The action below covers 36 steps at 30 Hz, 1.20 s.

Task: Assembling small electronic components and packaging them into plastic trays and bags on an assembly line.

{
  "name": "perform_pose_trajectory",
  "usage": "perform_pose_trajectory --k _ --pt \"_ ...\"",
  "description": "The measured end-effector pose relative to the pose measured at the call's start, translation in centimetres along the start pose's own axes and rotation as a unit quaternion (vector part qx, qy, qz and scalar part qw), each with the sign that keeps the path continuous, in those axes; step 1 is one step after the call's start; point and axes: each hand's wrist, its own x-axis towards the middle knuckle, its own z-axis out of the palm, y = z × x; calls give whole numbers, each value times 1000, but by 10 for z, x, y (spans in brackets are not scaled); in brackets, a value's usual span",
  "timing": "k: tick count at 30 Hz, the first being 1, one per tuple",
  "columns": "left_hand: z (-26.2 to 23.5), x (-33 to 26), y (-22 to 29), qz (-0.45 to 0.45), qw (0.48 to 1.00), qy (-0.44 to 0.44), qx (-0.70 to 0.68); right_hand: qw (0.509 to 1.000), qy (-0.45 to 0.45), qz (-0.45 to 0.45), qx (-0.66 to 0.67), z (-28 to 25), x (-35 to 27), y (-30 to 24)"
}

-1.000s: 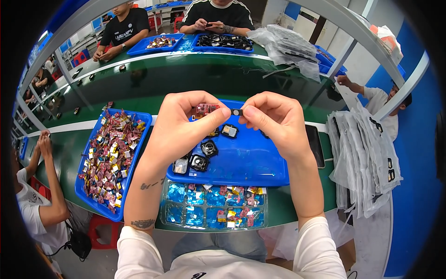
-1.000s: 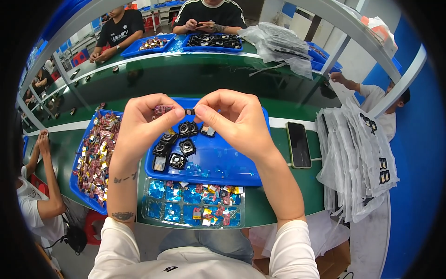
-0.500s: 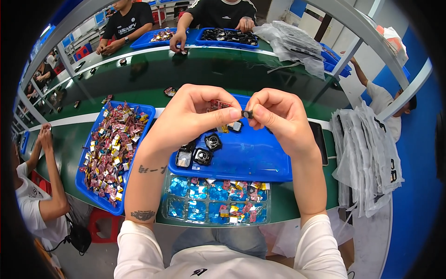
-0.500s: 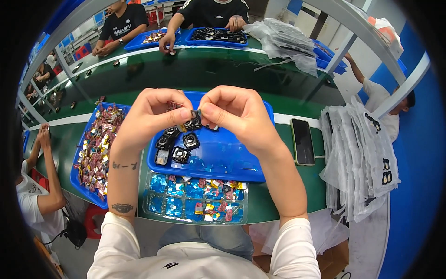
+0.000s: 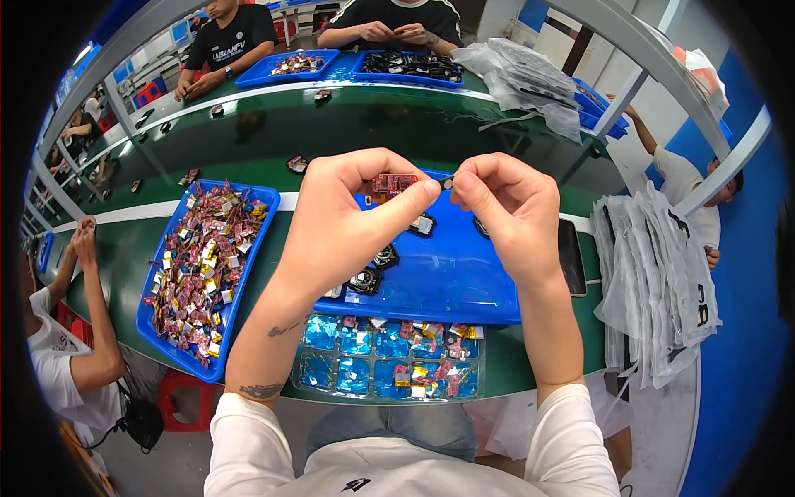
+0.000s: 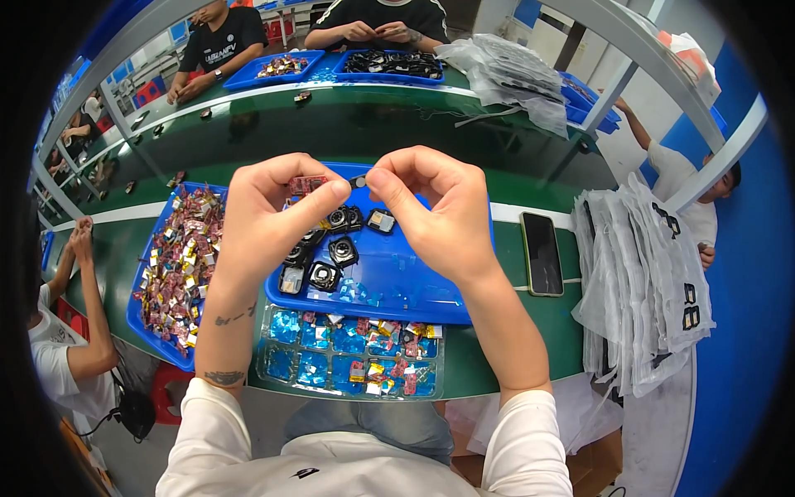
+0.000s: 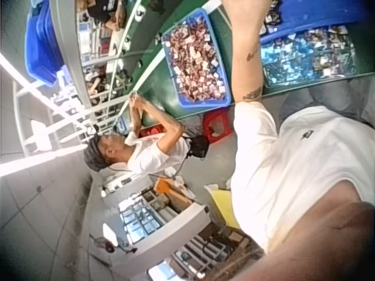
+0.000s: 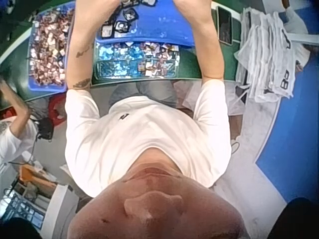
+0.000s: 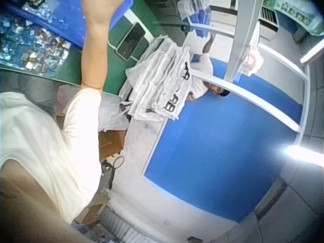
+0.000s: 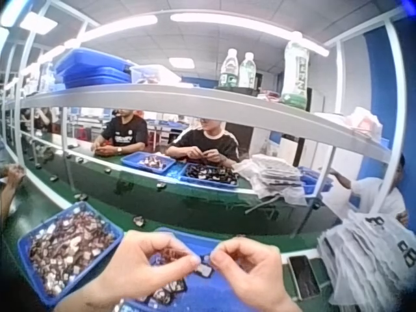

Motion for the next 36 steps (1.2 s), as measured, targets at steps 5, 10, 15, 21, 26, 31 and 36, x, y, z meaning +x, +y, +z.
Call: perform_pose_trajectory --k 5,10,15,21,26,31,36 --pt "-2 1 1 -7 1000 2 -12 995 -21 22 93 -3 1 -3" --pt "-5 3 -3 -26 999 -33 -32 982 -66 74 158 -5 1 -1" --pt "-4 6 -8 -14 998 -52 -21 976 -84 83 181 -3 1 0" --pt "-9 5 -6 -15 995 -76 -61 991 -65 70 99 -1 3 6" --pt "-19 8 -3 -4 997 -57 -60 979 -166 80 -83 -4 4 20" --pt "-24 10 0 1 997 -50 -58 866 -276 24 -417 2 -1 32" --pt "-29 8 1 10 996 -54 -63 794 -315 56 -516 15 -2 40"
